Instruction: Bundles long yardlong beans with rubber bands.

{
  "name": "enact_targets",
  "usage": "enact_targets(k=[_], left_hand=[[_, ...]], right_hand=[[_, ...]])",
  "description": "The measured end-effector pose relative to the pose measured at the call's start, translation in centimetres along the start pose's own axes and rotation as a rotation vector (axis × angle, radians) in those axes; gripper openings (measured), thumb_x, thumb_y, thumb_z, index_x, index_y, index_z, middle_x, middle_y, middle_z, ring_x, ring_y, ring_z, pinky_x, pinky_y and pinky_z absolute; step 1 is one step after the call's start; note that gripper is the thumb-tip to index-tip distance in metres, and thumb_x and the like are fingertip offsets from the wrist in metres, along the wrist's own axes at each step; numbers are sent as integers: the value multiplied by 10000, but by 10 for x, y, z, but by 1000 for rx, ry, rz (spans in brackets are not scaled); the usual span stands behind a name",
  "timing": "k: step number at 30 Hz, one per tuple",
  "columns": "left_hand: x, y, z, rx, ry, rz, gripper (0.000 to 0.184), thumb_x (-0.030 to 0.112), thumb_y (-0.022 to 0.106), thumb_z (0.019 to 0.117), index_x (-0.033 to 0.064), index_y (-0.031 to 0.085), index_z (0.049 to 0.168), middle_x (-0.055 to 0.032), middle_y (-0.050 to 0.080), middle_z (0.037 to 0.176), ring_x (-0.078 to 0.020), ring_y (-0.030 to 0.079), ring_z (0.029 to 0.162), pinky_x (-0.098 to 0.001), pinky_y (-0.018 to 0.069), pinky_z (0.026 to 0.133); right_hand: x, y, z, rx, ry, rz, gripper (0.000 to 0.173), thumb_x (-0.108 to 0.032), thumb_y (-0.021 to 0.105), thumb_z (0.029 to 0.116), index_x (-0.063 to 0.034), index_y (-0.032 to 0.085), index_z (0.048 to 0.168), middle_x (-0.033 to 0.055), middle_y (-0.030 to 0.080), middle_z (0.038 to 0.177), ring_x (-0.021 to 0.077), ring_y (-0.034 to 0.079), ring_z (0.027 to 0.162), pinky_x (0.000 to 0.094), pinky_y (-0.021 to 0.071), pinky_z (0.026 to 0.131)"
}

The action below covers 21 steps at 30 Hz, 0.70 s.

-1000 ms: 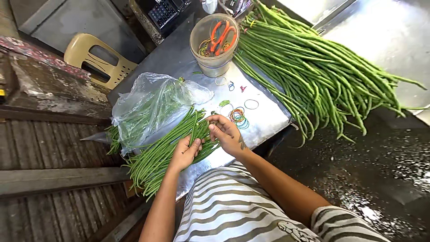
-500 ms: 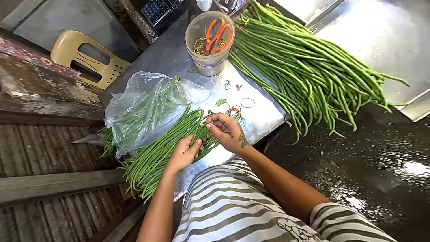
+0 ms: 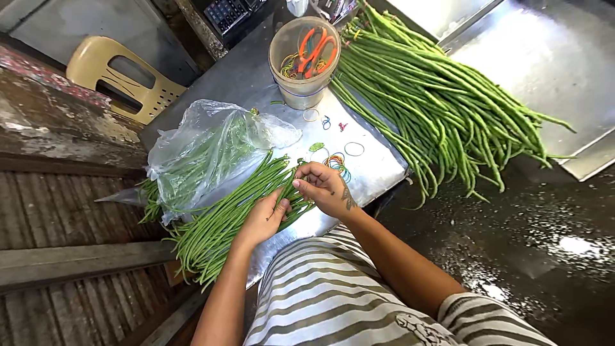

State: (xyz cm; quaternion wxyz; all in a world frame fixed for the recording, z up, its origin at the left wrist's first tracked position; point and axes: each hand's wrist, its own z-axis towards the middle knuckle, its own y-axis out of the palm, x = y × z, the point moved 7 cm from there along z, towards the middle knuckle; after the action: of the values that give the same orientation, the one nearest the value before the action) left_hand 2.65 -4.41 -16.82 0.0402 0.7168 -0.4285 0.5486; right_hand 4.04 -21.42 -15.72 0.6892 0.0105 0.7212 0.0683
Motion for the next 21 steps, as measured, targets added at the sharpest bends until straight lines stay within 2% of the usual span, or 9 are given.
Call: enact_targets(k=[8, 11, 12, 13, 15, 17, 19, 21], left_hand=[[-16, 0, -11, -54, -43, 222, 482, 345, 330, 1106, 23, 524, 1407, -81, 715, 1032, -179, 703, 929, -398, 574, 914], [-20, 2, -14, -73, -77, 254, 496, 347, 318, 1108, 15, 510, 1422, -99, 707, 1021, -203, 700, 944, -423, 566, 931], [-21, 3, -15, -84, -86, 265, 499, 348, 315, 1108, 12, 509, 1421, -107, 702, 1013, -214, 696, 942, -433, 562, 930], [-22, 4, -16, -93, -88, 268, 502, 351, 313, 1106, 14, 509, 1422, -111, 698, 1004, -220, 694, 935, -441, 561, 922], [-21, 5, -17, -97, -51, 233, 507, 363, 320, 1100, 15, 518, 1411, -111, 698, 989, -212, 693, 908, -433, 569, 894], [-13, 5, -16, -84, 28, 121, 531, 376, 318, 1103, -5, 484, 1433, -91, 694, 991, -176, 689, 890, -393, 582, 872], [2, 5, -13, -55, 101, -58, 501, 333, 296, 1118, -25, 477, 1419, -62, 687, 988, -136, 686, 877, -342, 595, 848], [13, 5, -7, -6, 144, -226, 420, 259, 281, 1124, -26, 558, 1262, -32, 675, 919, -111, 673, 819, -309, 592, 792]], right_hand=[[0, -2, 1, -2, -19, -18, 84, -115, 695, 952, -59, 672, 1011, 68, 654, 867, 139, 611, 613, 277, 560, 565], [-2, 2, 2, -65, -52, -63, 228, -115, 681, 958, -71, 636, 1177, 53, 679, 869, 121, 627, 634, 267, 565, 587], [-2, 3, 2, -94, -75, -107, 276, -130, 677, 966, -79, 646, 1236, 46, 677, 899, 111, 622, 656, 265, 565, 607], [-3, 4, 3, -119, -105, -164, 276, -150, 675, 975, -88, 678, 1243, 37, 674, 936, 96, 612, 681, 259, 560, 625], [-6, 4, 3, -150, -157, -241, 150, -159, 674, 977, -95, 734, 1098, 19, 663, 960, 76, 602, 706, 241, 552, 632], [-8, 6, 2, -180, -173, -245, 105, -158, 671, 981, -86, 735, 1024, 22, 660, 946, 76, 605, 705, 235, 552, 629], [-9, 10, 1, -200, -176, -225, 101, -153, 673, 982, -74, 732, 1007, 27, 658, 941, 74, 613, 707, 228, 559, 635], [-11, 14, -2, -197, -169, -186, 115, -138, 681, 978, -56, 729, 1044, 40, 669, 962, 87, 640, 727, 238, 584, 657]])
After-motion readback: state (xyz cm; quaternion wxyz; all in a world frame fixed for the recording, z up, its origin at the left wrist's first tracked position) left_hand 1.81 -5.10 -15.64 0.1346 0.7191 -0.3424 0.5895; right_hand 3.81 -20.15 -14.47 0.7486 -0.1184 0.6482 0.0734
